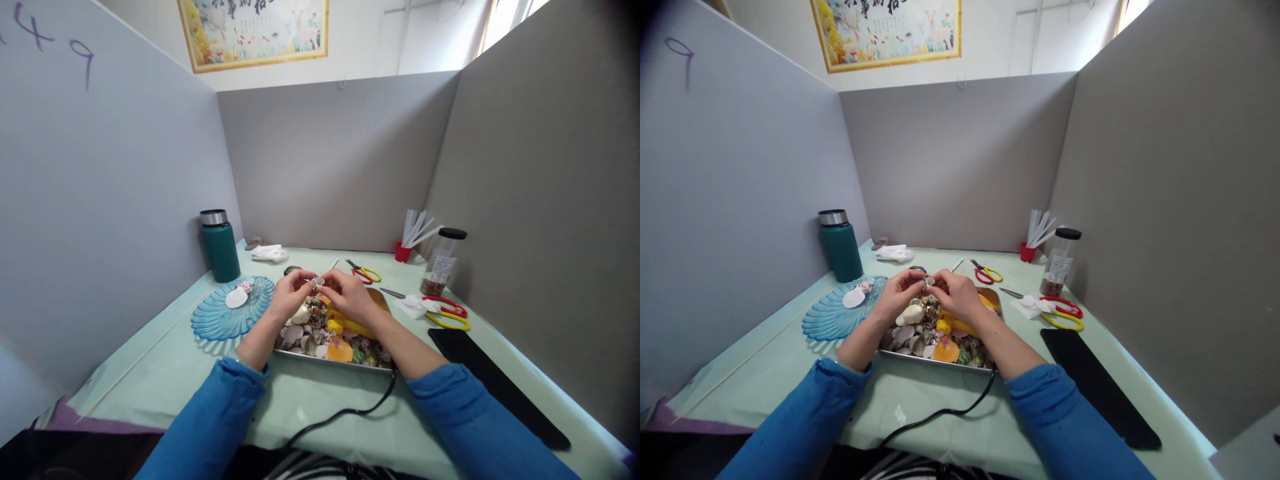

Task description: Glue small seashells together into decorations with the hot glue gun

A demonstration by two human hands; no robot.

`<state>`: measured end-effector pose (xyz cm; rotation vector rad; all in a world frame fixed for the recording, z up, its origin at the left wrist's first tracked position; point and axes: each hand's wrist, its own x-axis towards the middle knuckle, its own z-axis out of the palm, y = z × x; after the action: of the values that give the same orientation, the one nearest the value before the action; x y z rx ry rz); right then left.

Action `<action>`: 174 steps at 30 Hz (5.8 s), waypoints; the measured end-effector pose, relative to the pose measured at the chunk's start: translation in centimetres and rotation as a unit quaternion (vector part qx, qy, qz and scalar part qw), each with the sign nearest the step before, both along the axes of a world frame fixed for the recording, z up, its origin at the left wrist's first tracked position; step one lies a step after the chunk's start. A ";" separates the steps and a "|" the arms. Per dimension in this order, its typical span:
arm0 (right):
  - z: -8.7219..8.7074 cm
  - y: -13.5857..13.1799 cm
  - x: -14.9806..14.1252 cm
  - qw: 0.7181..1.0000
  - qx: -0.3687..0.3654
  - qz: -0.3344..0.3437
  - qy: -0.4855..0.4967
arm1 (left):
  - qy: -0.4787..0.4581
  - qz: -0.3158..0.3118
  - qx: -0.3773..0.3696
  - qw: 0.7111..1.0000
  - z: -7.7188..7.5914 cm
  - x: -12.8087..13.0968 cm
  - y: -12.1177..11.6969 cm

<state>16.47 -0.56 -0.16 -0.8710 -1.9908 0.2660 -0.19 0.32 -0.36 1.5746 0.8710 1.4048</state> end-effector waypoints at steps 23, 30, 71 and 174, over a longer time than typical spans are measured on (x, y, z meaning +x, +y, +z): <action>-0.3 0.6 0.2 0.995 -0.085 0.018 0.052 | -0.019 -0.059 -0.020 0.998 0.3 -0.1 -0.6; -0.1 0.3 0.2 0.997 -0.074 0.008 0.014 | -0.021 -0.041 -0.011 0.999 0.0 -0.3 -0.1; 0.2 0.2 0.5 0.979 0.165 -0.059 -0.108 | -0.026 -0.088 -0.070 0.993 0.6 -0.2 -0.8; -0.2 -0.3 -0.1 0.983 0.107 -0.081 -0.121 | -0.005 -0.031 -0.035 0.999 0.3 -0.2 -0.4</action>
<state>16.36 -0.84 -0.40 -0.9548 -2.1085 -0.1535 -0.43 -0.04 -0.11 1.5271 0.8504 1.3240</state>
